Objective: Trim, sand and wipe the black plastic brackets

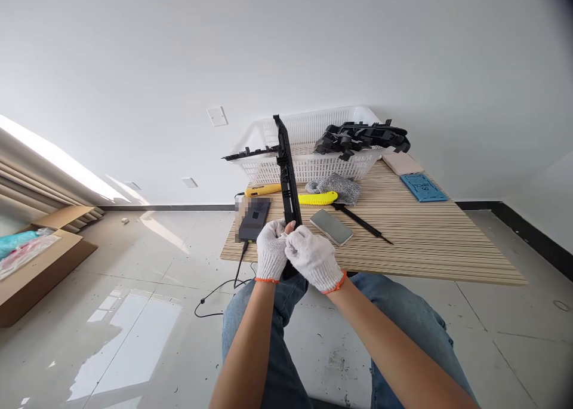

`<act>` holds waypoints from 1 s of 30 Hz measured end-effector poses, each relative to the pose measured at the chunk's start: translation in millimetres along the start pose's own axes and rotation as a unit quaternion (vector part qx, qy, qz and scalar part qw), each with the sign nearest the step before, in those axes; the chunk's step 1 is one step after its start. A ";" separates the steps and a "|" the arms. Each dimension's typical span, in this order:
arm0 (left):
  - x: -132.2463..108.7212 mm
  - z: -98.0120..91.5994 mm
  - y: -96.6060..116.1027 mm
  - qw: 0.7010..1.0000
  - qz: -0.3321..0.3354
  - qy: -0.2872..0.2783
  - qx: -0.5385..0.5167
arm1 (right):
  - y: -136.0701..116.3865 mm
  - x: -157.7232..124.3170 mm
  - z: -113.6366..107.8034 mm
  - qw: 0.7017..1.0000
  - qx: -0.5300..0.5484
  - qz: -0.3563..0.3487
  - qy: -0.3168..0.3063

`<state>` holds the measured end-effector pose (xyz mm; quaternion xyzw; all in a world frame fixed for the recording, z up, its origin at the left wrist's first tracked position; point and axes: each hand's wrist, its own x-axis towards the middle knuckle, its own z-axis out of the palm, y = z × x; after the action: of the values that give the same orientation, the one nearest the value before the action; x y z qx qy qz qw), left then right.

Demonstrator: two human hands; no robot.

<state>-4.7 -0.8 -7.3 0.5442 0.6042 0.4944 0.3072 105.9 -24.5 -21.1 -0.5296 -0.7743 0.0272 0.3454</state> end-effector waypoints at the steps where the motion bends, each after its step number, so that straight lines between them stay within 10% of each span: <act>1: 0.1 0.2 -0.2 1.000 -0.001 0.000 -0.005 | 2.7 0.7 0.9 0.999 0.042 0.009 0.001; 10: -3.5 2.1 -9.0 0.998 -0.002 0.012 -0.062 | 1.4 7.0 -13.0 0.921 0.344 0.186 0.004; 17: -4.4 0.9 -3.7 0.999 -0.039 0.021 -0.016 | -7.2 20.1 -36.4 0.929 0.243 0.260 -0.097; 30: -4.2 -2.2 -0.3 0.999 -0.039 0.009 -0.010 | -28.1 35.5 -48.8 0.973 -0.075 0.157 -0.153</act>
<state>-5.9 -5.3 -7.6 0.5125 0.6230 0.4930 0.3258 103.8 -22.9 45.4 -0.6581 -0.7253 0.1037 0.1732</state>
